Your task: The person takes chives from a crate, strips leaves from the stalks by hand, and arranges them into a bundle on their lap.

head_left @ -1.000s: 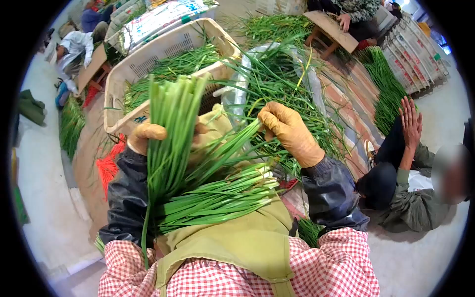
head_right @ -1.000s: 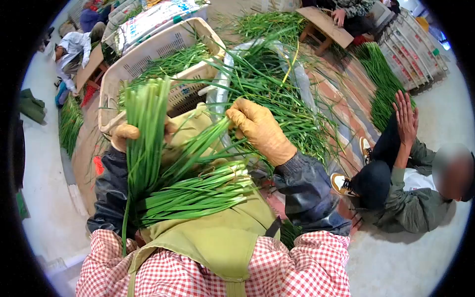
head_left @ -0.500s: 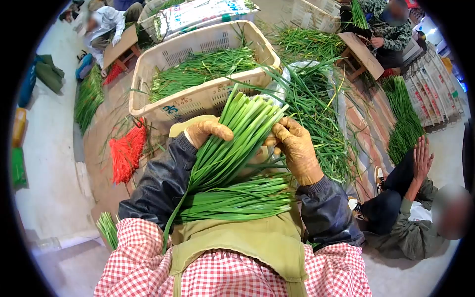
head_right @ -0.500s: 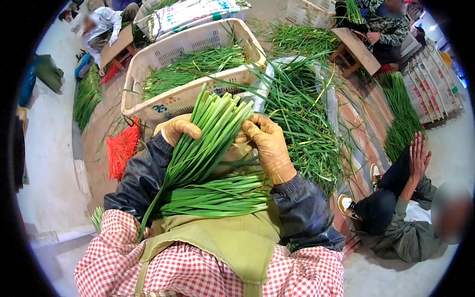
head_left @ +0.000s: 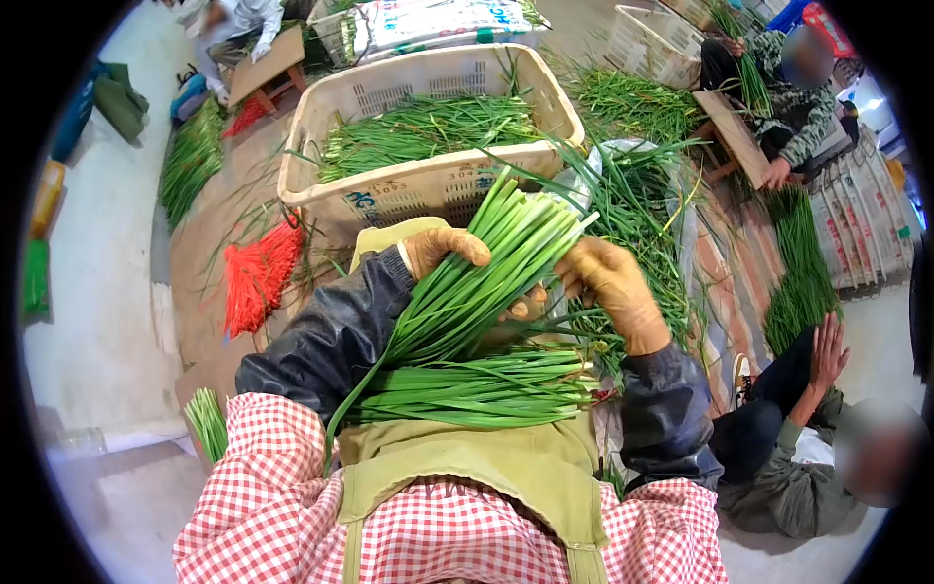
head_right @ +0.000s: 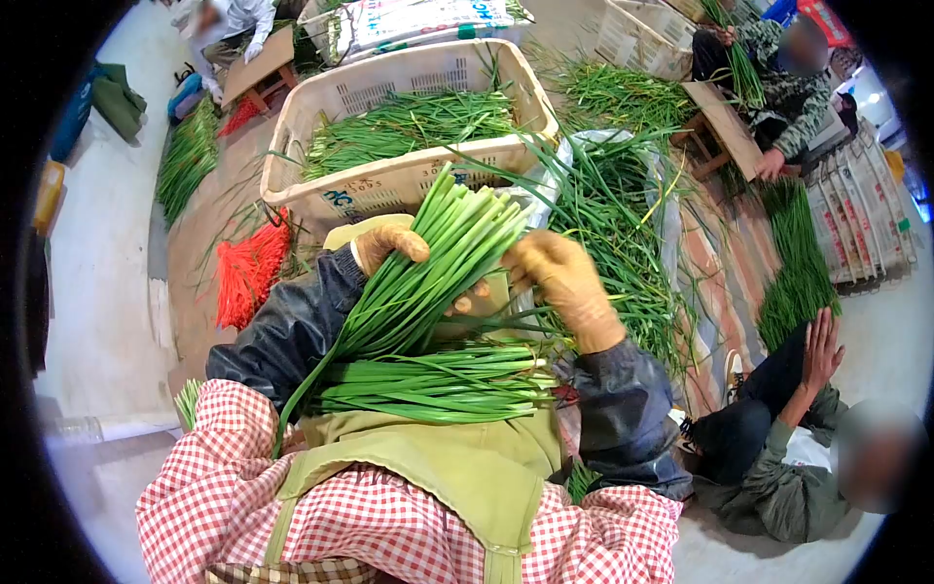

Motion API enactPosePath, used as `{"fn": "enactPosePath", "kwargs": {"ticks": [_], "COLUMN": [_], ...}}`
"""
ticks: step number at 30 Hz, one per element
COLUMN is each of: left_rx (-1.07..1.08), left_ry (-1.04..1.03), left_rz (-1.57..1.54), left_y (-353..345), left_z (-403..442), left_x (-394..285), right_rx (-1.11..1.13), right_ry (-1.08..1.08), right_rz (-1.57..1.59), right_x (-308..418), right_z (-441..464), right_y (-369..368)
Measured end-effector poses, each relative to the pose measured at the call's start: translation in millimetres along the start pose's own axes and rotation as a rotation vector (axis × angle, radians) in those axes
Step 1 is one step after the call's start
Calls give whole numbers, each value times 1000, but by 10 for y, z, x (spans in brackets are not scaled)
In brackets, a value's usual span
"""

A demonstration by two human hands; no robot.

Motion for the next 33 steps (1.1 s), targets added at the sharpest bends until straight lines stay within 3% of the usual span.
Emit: {"fn": "enactPosePath", "kwargs": {"ticks": [1,3,4,6,7,8,10,11,13,15,17,18,19,21,23,25,28,31,33], "left_rx": [25,6,-13,-50,-96,-69,-106,-86,-41,10,-59,-98,-160,-228,-198,12,-27,-4,3], "left_ry": [14,19,29,34,40,101,-31,-67,-66,-63,-78,-64,-77,-166,-161,-98,-106,-121,-157], "left_rz": [-12,-32,-56,-78,-106,-146,-51,-40,-49,-60,-121,-165,-20,46,72,12,-53,-86,-98], "left_y": [-8,-66,-110,-172,-177,-87,-156,-173,-49,44,72,54,248,399,217,68,27,97,158], "left_z": [9,20,47,85,69,77,99,82,60,37,-10,-29,-21,56,43,53,4,-19,-36], "left_x": [-15,-22,-25,-44,-15,-26,0,-15,-51,-89,-96,-119,-133,-51,-89,-107,-123,-141,-126], "right_rx": [-133,-396,-399,-142,46,6,-117,-156,-460,-494,-376,-407,-392,-431,-304,-49,503,584,475], "right_ry": [43,217,221,443,452,377,287,461,576,642,644,636,726,829,765,870,863,928,843], "right_rz": [-32,258,256,46,-129,-41,167,220,61,-78,-182,-479,-691,-908,-1046,-926,-1037,-985,-659], "right_x": [43,149,246,409,359,352,451,321,248,277,275,300,324,217,129,169,197,405,587], "right_z": [34,173,134,106,196,247,229,336,207,-114,-316,-401,-425,-264,-150,-308,-609,-903,-987], "right_y": [148,339,285,26,-152,-182,-108,21,52,-68,-364,-523,-683,-976,-1235,-1469,-1746,-1541,-879]}}
Point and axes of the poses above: each hand's wrist, its own z-axis towards the middle knuckle, its own y-axis out of the back of the hand, x = y × z, the point moved 1 cm from there along z, towards the middle knuckle, and after that the axes turned 13 degrees about -y, right-handed, at the moved point
